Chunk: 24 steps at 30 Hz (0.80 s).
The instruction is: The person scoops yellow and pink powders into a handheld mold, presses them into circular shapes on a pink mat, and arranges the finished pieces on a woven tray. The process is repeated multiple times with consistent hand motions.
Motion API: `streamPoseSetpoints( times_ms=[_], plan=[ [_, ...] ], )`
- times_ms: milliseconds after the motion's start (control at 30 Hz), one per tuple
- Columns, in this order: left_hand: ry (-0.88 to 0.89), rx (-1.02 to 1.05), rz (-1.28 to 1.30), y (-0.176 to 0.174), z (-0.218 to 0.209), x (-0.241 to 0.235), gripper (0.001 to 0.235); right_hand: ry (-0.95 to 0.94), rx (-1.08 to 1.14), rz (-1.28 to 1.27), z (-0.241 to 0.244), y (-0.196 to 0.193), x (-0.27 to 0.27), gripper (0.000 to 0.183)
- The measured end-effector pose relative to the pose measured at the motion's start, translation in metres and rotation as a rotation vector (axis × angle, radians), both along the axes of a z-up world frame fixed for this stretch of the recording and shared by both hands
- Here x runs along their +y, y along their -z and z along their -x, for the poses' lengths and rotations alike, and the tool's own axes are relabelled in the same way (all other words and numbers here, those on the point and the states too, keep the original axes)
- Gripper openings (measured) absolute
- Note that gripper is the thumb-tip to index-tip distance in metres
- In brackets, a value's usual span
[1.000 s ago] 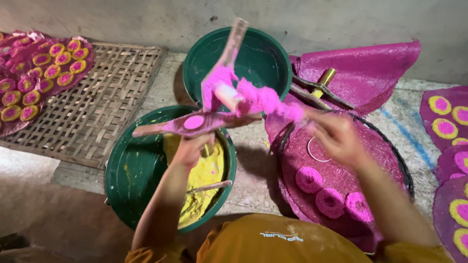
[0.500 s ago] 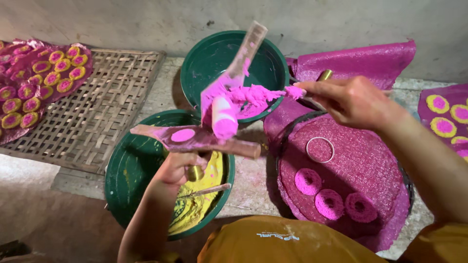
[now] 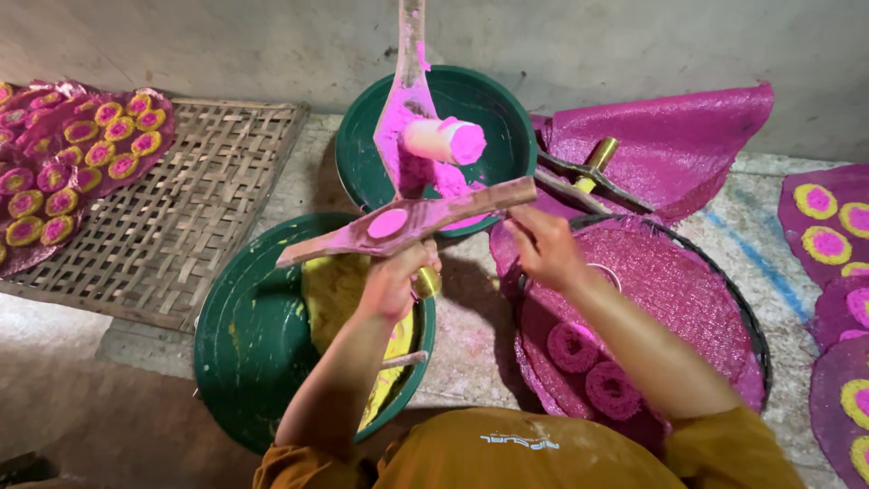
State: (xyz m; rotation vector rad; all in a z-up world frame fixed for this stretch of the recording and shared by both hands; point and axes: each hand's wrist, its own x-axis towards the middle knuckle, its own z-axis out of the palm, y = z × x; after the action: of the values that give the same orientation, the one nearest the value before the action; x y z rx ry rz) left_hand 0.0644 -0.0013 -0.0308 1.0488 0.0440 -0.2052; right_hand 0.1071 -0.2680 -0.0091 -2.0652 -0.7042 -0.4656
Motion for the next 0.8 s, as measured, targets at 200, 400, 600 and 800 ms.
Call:
streamPoseSetpoints(
  times_ms=[200, 400, 600, 800],
  plan=[
    [-0.034, 0.029, -0.213, -0.018, 0.006, 0.005, 0.015, -0.066, 0.048, -0.007, -0.014, 0.004, 0.005, 0.051],
    [-0.111, 0.029, -0.231, -0.017, -0.007, 0.029, 0.016, -0.183, 0.002, 0.09, -0.035, 0.014, 0.012, 0.042],
    [-0.366, -0.094, -0.202, 0.005, -0.041, 0.081, 0.025, -0.004, 0.368, 0.412, -0.076, 0.029, 0.016, 0.048],
    [-0.021, 0.12, 0.069, 0.041, -0.017, 0.059, 0.042, 0.058, 0.134, 0.641, -0.088, -0.005, 0.032, 0.067]
  ],
)
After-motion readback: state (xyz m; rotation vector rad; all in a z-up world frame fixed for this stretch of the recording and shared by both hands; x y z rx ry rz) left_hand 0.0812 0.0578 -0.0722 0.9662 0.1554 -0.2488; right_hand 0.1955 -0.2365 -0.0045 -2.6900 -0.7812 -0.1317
